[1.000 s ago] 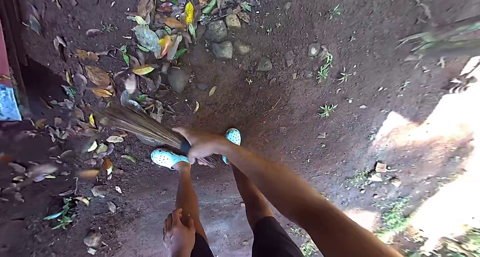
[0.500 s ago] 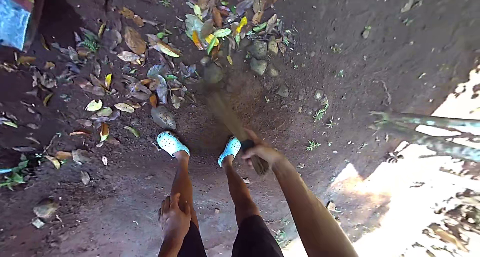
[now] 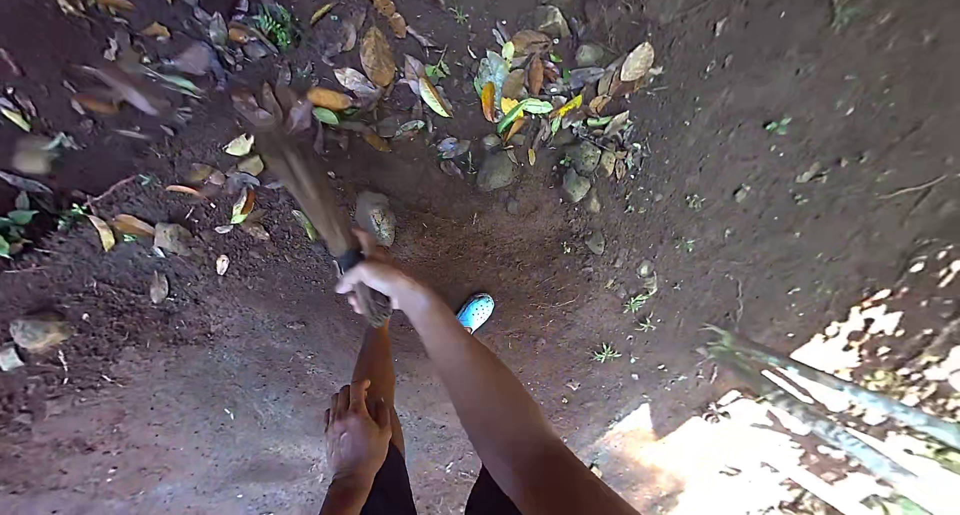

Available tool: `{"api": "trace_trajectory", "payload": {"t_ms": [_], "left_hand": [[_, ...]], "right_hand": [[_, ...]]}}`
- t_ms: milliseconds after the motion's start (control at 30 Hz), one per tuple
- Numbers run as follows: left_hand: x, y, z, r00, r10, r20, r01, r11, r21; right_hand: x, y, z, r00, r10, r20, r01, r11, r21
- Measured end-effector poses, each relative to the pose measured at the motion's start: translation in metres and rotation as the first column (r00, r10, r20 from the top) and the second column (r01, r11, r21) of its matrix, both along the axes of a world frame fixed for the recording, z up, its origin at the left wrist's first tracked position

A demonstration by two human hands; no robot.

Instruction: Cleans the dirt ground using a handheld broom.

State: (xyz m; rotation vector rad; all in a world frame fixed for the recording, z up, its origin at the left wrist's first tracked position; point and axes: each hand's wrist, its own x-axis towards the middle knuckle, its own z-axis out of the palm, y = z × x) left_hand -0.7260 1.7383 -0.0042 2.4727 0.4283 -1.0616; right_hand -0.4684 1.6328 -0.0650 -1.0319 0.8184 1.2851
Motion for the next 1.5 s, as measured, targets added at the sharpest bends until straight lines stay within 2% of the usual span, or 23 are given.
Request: {"api": "trace_trajectory", "payload": {"t_ms": [67,100,167,233,300,367,433,500,567,633,700,767,800,833,933,1000,1033,1100,1200,1267,1333,1400,1500], "left_hand": [[0.000,0.002,0.002,0.999,0.038,-0.007,-0.038,0.999,-0.022],[0.001,0.002,0.002,0.999,0.049,-0.012,-0.049,0.998,-0.032],[0.001,0.004,0.003,0.997,0.072,-0.016,-0.073,0.996,-0.042],[0.000,0.007,0.002,0.995,0.100,-0.012,-0.101,0.994,-0.049],[0.000,0.010,0.001,0.993,0.116,-0.006,-0.116,0.992,-0.050],[0.004,0.014,-0.003,0.990,0.140,0.014,-0.139,0.989,-0.045],[0.007,0.016,-0.001,0.986,0.167,0.019,-0.166,0.985,-0.054],[0.014,0.018,-0.002,0.981,0.191,0.015,-0.190,0.980,-0.066],[0.020,0.019,0.002,0.977,0.214,-0.024,-0.215,0.972,-0.092],[0.031,0.016,0.007,0.969,0.236,-0.072,-0.244,0.961,-0.127],[0.040,0.013,0.014,0.961,0.262,-0.091,-0.273,0.948,-0.160],[0.047,0.014,0.016,0.952,0.300,-0.061,-0.306,0.938,-0.164],[0.048,0.015,0.015,0.948,0.317,-0.035,-0.319,0.935,-0.157],[0.050,0.018,0.013,0.942,0.335,-0.018,-0.333,0.930,-0.153],[0.055,0.023,0.015,0.928,0.366,-0.071,-0.373,0.911,-0.176],[0.058,0.024,0.013,0.938,0.341,-0.054,-0.346,0.922,-0.177],[0.060,0.024,0.014,0.942,0.332,-0.052,-0.336,0.924,-0.183],[0.059,0.025,0.014,0.946,0.320,-0.040,-0.322,0.928,-0.187],[0.054,0.024,0.017,0.945,0.327,-0.025,-0.325,0.927,-0.188],[0.057,0.023,0.017,0.932,0.360,-0.028,-0.359,0.913,-0.197],[0.058,0.021,0.019,0.913,0.408,-0.015,-0.403,0.896,-0.186],[0.059,0.019,0.021,0.895,0.446,-0.005,-0.440,0.880,-0.178],[0.062,0.021,0.024,0.857,0.514,-0.030,-0.511,0.842,-0.171]], "right_hand": [[0.000,-0.040,0.029,0.997,0.066,0.045,-0.055,0.977,-0.208],[0.001,-0.063,0.028,0.996,0.066,0.064,-0.039,0.934,-0.355],[0.011,-0.098,-0.007,0.995,-0.024,0.096,0.076,0.802,-0.593],[0.030,-0.090,-0.062,0.983,-0.137,0.125,0.186,0.723,-0.666],[0.048,-0.029,-0.109,0.991,-0.111,0.070,0.131,0.808,-0.575],[0.070,0.050,-0.136,0.999,0.035,0.036,-0.019,0.929,-0.369],[0.085,0.100,-0.131,0.990,0.119,0.070,-0.106,0.981,-0.161],[0.099,0.105,-0.090,0.977,0.188,0.099,-0.184,0.982,-0.051],[0.102,0.076,-0.038,0.956,0.267,0.122,-0.250,0.958,-0.139],[0.110,0.014,-0.012,0.959,0.251,0.132,-0.197,0.925,-0.326],[0.126,-0.055,-0.029,0.980,0.141,0.143,-0.045,0.849,-0.527],[0.153,-0.090,-0.079,0.987,0.053,0.149,0.061,0.742,-0.667],[0.166,-0.084,-0.106,0.991,0.014,0.132,0.081,0.727,-0.682],[0.176,-0.063,-0.133,0.993,-0.019,0.113,0.088,0.761,-0.643],[0.175,0.056,-0.196,0.998,0.049,0.049,-0.025,0.916,-0.399],[0.166,0.128,-0.194,0.988,0.148,0.045,-0.132,0.959,-0.250],[0.168,0.153,-0.178,0.980,0.183,0.074,-0.168,0.970,-0.176],[0.166,0.163,-0.130,0.954,0.272,0.122,-0.263,0.961,-0.084],[0.145,0.103,-0.053,0.951,0.294,0.095,-0.261,0.929,-0.262],[0.128,0.046,-0.036,0.976,0.200,0.082,-0.142,0.878,-0.457],[0.112,0.022,-0.057,0.994,0.066,0.084,0.000,0.783,-0.622],[0.099,0.047,-0.097,0.998,-0.060,0.030,0.064,0.738,-0.672],[0.093,0.161,-0.153,0.996,-0.002,-0.087,-0.038,0.891,-0.453]]}}
